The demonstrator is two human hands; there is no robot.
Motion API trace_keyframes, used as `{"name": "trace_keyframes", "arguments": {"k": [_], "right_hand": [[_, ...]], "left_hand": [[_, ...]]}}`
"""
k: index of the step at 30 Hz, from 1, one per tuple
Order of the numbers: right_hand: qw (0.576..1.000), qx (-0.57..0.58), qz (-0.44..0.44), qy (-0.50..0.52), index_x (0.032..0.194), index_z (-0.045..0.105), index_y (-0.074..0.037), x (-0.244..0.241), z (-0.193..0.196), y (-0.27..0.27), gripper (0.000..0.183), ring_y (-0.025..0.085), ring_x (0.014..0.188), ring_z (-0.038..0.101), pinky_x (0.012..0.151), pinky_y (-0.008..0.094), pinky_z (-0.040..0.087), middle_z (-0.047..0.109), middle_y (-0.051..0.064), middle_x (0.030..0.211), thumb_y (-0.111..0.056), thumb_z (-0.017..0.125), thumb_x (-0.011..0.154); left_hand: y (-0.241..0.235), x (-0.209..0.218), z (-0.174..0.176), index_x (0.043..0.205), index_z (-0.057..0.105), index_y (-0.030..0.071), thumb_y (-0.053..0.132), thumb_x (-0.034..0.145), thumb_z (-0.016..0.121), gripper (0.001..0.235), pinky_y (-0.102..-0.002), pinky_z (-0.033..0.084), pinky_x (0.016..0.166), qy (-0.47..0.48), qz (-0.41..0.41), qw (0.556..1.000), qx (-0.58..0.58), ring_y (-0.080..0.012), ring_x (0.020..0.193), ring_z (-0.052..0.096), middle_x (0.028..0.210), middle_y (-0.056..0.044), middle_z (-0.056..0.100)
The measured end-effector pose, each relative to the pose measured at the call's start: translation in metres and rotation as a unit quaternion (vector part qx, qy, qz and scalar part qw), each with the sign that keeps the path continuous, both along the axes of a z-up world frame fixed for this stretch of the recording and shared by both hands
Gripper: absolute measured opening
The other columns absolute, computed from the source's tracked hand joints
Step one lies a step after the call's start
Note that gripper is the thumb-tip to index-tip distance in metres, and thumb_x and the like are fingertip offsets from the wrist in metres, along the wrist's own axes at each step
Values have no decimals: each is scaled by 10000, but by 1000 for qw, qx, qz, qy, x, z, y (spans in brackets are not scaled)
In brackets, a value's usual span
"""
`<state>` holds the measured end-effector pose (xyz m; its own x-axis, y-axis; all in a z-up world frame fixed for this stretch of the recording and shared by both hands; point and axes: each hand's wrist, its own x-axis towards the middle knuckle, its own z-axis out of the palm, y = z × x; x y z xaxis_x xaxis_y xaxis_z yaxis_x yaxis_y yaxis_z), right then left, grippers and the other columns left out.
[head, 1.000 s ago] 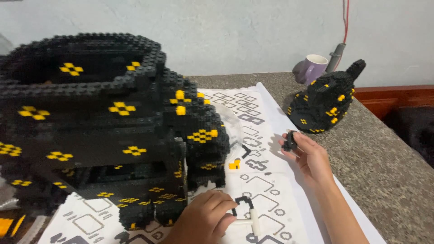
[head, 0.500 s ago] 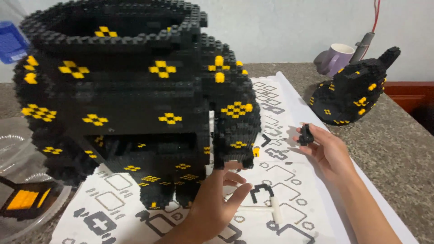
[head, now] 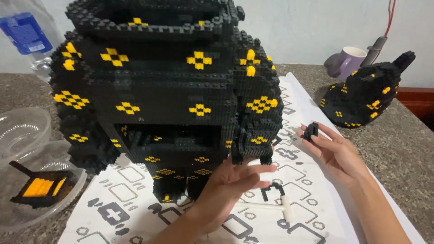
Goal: The person assembles a black and yellow Lego model by picking up small black pieces from a plastic plate and attaching them to the structure. They rotate the model to access different sides and continue adding pieces while referencing a printed instruction sheet on the table.
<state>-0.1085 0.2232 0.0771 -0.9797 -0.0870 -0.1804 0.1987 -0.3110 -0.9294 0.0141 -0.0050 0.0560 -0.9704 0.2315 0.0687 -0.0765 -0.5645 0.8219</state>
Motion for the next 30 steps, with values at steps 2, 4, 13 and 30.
{"name": "trace_keyframes", "arguments": {"k": [2, 4, 13, 30], "right_hand": [[999, 3, -31, -20, 1360, 431, -5, 3, 5, -2, 546, 230, 1149, 604, 909, 217, 508, 584, 202, 1290, 51, 470, 819], [999, 14, -41, -8, 1402, 356, -26, -7, -5, 10, 600, 219, 1118, 629, 871, 199, 534, 600, 177, 1280, 14, 508, 823], [996, 44, -80, 23, 1210, 496, -68, -27, -19, 32, 341, 181, 1081, 621, 818, 215, 501, 618, 46, 1182, -52, 537, 872], [998, 16, -66, 7, 1048, 574, -102, -26, -22, 32, 178, 231, 997, 631, 530, 240, 394, 644, 77, 1103, -122, 579, 871]], "left_hand": [[2, 0, -10, 1090, 588, 124, 45, 899, 565, 208, -495, 478, 918, 68, -18, 995, 70, -368, 1226, 567, 1262, -72, 611], [0, 1, -8, 1163, 569, 89, 49, 893, 562, 273, -487, 477, 919, 57, -22, 995, 72, -358, 1221, 565, 1283, -100, 600], [0, -1, -14, 1213, 548, 13, 59, 845, 589, 374, -404, 499, 843, 32, -21, 997, 68, -278, 991, 629, 1288, -175, 609], [-5, 2, -9, 1121, 659, -29, 62, 781, 650, 352, -375, 464, 838, -22, -20, 998, 51, -268, 817, 633, 1024, -239, 721]]}}
